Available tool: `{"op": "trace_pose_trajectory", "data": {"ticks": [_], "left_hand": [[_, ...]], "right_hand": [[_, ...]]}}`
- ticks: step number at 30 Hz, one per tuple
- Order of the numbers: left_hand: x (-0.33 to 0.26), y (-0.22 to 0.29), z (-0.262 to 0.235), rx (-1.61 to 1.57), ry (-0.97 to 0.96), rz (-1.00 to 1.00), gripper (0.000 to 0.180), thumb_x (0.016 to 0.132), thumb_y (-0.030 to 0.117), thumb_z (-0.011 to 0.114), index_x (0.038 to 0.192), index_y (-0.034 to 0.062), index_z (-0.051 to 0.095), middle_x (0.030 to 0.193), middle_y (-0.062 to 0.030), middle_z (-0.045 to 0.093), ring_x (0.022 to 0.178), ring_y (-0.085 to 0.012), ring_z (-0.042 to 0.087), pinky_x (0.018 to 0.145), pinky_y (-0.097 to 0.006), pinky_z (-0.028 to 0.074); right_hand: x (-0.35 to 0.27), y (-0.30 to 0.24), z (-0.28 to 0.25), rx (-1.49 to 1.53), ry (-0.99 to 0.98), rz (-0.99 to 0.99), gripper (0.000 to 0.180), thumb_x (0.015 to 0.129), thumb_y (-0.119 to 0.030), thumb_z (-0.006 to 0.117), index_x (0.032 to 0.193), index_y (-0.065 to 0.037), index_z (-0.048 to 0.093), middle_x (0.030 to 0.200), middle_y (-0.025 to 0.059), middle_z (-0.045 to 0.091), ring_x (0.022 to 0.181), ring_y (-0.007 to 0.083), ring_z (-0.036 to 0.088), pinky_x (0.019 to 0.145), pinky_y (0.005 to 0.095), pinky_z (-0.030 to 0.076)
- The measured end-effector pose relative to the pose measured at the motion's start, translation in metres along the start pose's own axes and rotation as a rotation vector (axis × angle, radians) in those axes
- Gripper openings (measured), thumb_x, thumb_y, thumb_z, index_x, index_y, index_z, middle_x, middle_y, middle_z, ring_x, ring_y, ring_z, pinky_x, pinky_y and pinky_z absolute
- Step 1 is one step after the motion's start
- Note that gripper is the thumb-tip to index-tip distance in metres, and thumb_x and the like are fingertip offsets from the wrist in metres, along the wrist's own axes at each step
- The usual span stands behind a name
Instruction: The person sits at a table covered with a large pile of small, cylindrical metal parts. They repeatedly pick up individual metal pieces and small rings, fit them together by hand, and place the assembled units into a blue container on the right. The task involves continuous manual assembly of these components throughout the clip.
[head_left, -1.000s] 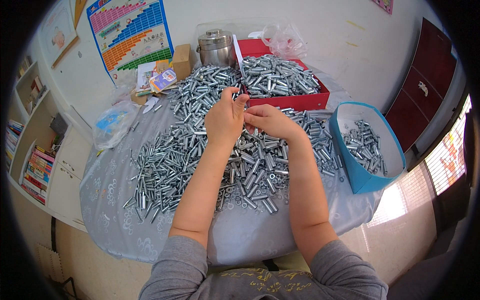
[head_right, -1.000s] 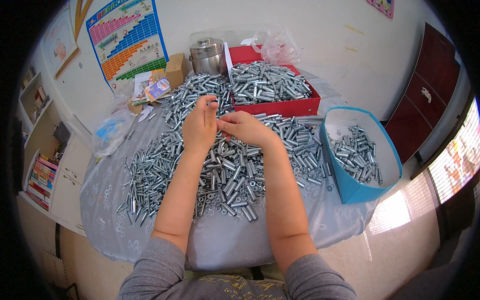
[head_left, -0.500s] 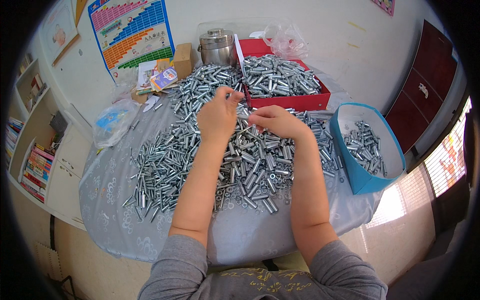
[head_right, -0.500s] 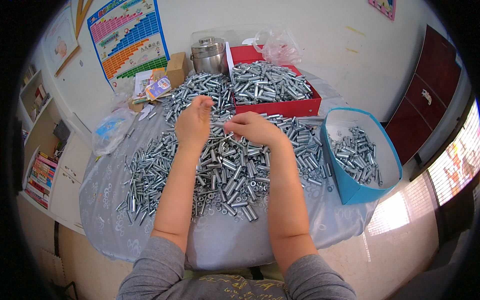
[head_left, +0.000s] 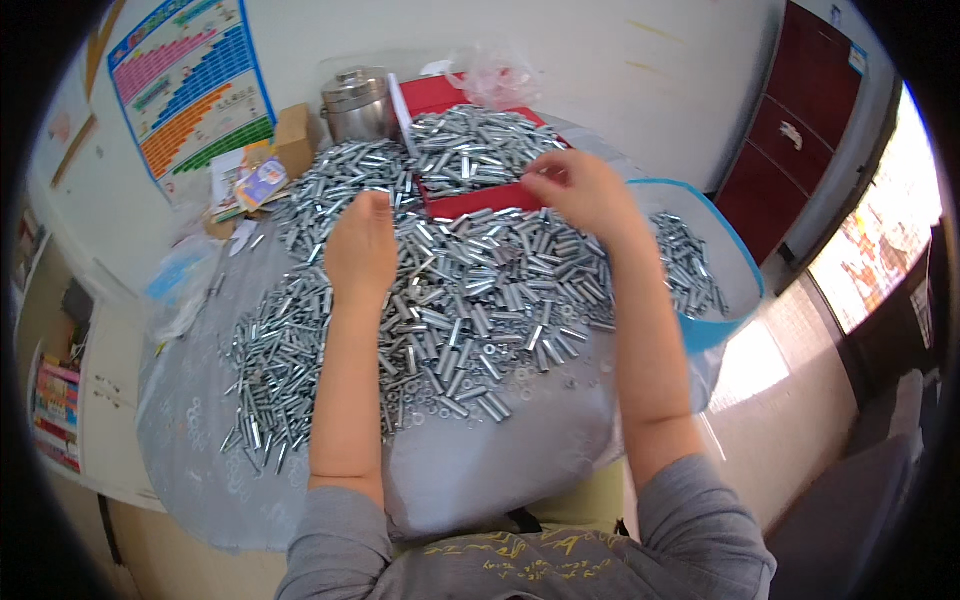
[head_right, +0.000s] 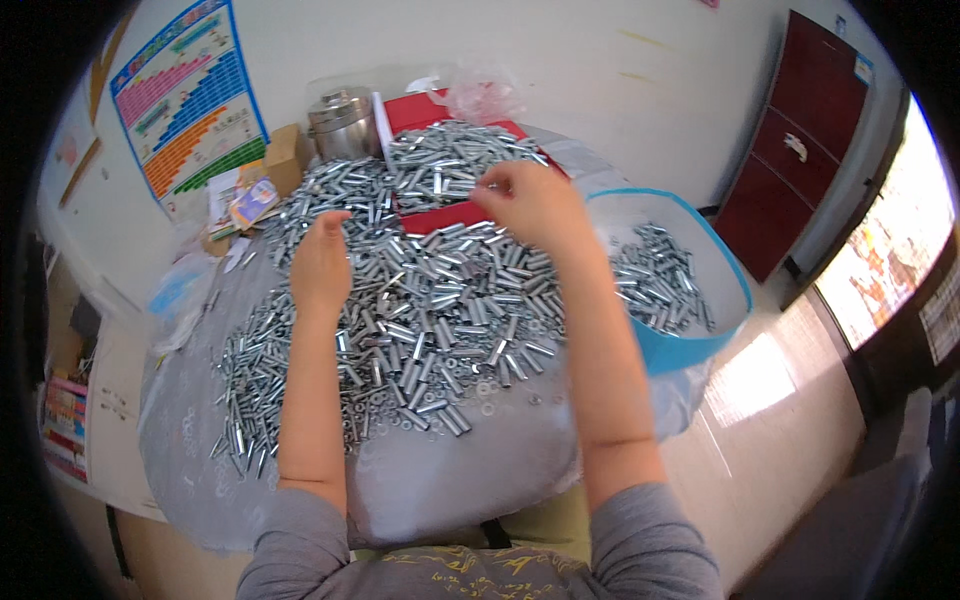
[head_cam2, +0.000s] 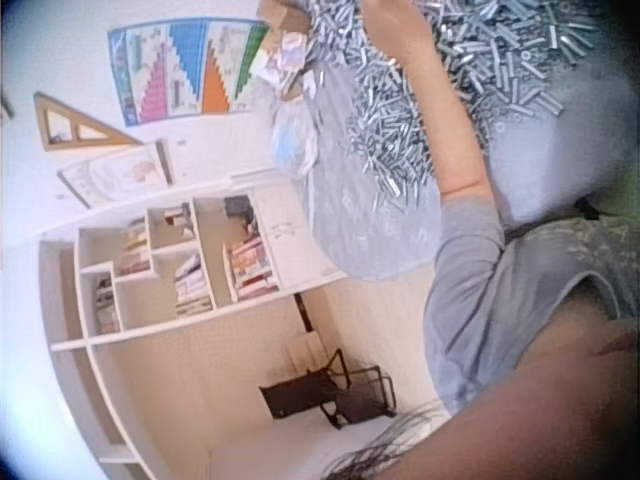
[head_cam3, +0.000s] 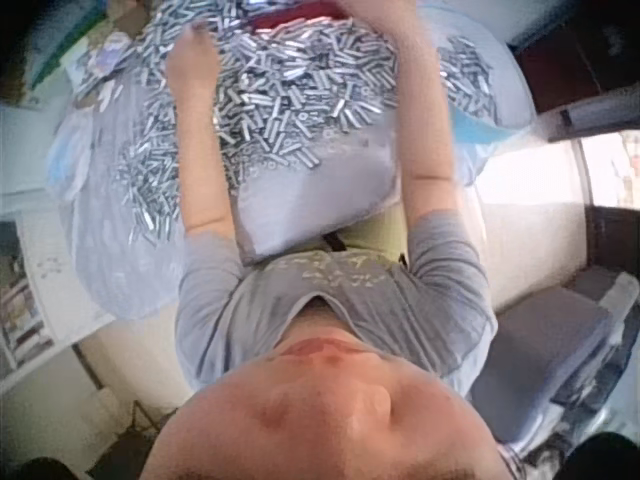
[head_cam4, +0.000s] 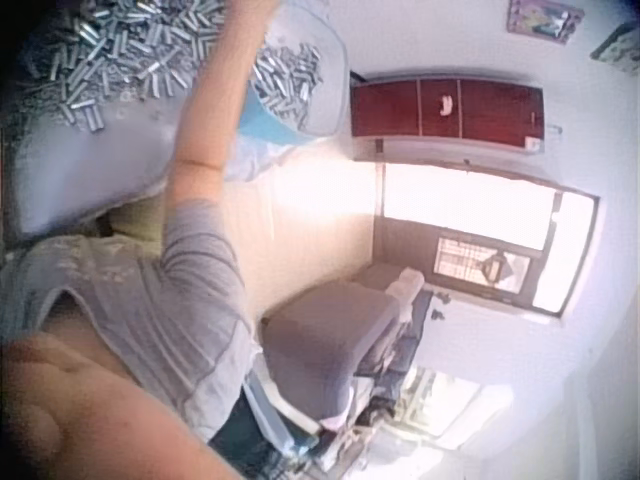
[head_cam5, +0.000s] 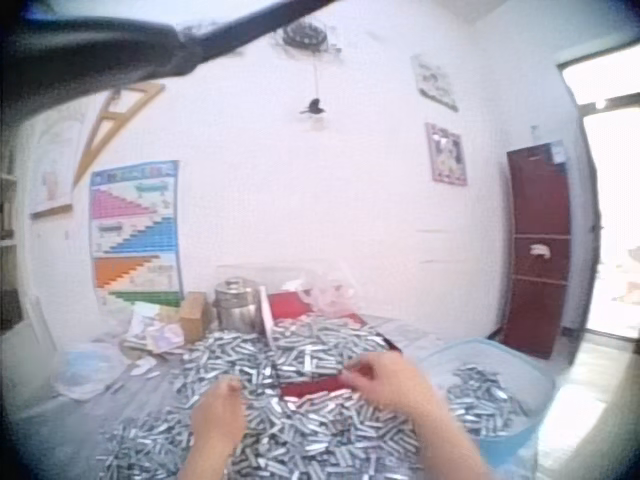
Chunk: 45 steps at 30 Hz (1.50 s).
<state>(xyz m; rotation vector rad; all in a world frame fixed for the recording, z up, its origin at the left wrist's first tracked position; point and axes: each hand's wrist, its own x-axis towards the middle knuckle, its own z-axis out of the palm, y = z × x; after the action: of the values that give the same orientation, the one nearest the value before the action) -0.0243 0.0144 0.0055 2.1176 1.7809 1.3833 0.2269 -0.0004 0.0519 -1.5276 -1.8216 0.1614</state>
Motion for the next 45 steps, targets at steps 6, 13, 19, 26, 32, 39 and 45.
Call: {"op": "trace_pose_trajectory", "data": {"ticks": [6,13,19,26,32,39,45], "left_hand": [[-0.005,0.028,0.000,-0.150,-0.033,0.077,0.065,0.090,0.054,0.016,0.092,0.0056,0.059,0.077,-0.0138,0.060,0.076,-0.0330,0.057,0.066,-0.038,0.042],[-0.011,0.035,-0.008,-0.183,-0.025,0.139,0.061,0.091,0.051,0.018,0.091,0.0076,0.061,0.070,-0.0116,0.058,0.071,-0.0302,0.057,0.062,-0.034,0.041],[-0.013,0.041,-0.007,-0.246,-0.029,0.174,0.056,0.091,0.047,0.023,0.088,0.0068,0.061,0.061,-0.0098,0.055,0.062,-0.0277,0.056,0.056,-0.033,0.040],[-0.014,0.040,-0.007,-0.305,-0.042,0.175,0.056,0.091,0.048,0.024,0.087,0.0060,0.061,0.062,-0.0085,0.055,0.064,-0.0267,0.056,0.058,-0.032,0.041],[-0.015,0.044,-0.009,-0.335,-0.091,0.153,0.058,0.091,0.049,0.023,0.087,0.0063,0.061,0.070,-0.0102,0.059,0.072,-0.0283,0.058,0.062,-0.033,0.042],[-0.015,0.036,-0.002,-0.365,-0.129,0.002,0.060,0.090,0.053,0.020,0.114,0.0057,0.047,0.086,-0.0150,0.061,0.081,-0.0337,0.058,0.072,-0.039,0.043],[-0.013,0.035,-0.009,-0.678,0.055,0.071,0.076,0.085,0.063,0.013,0.130,0.0038,0.029,0.084,-0.0070,0.049,0.072,-0.0130,0.051,0.058,-0.026,0.040]], "right_hand": [[0.020,0.189,-0.085,-0.824,-0.157,0.411,0.028,0.079,-0.027,0.053,0.097,-0.009,0.062,0.095,0.0129,0.062,0.091,0.0285,0.058,0.078,0.0371,0.046],[-0.012,0.298,-0.073,-0.837,-0.305,0.235,0.034,0.080,-0.016,0.051,0.114,-0.012,0.054,0.108,0.0171,0.056,0.102,0.0330,0.052,0.089,0.0405,0.040],[0.004,0.326,-0.045,-0.785,-0.326,0.438,0.035,0.079,-0.028,0.056,0.110,-0.013,0.058,0.109,0.0152,0.057,0.100,0.0314,0.054,0.086,0.0400,0.043],[-0.001,0.292,-0.045,-0.780,-0.309,0.562,0.036,0.076,-0.033,0.060,0.101,-0.007,0.063,0.101,0.0162,0.060,0.094,0.0326,0.057,0.083,0.0401,0.045],[0.014,0.260,-0.076,-0.548,-0.144,0.432,0.036,0.079,-0.033,0.057,0.097,-0.003,0.063,0.096,0.0168,0.062,0.091,0.0306,0.058,0.077,0.0380,0.045],[0.030,0.040,-0.025,0.428,-0.019,0.054,0.027,0.085,-0.026,0.055,0.097,-0.002,0.062,0.071,-0.0023,0.056,0.066,0.0059,0.047,0.061,0.0204,0.038],[0.001,-0.079,0.044,1.070,-0.180,-0.027,0.023,0.086,-0.024,0.054,0.095,-0.003,0.060,0.065,-0.0033,0.053,0.046,0.0018,0.042,0.038,0.0156,0.030]]}}
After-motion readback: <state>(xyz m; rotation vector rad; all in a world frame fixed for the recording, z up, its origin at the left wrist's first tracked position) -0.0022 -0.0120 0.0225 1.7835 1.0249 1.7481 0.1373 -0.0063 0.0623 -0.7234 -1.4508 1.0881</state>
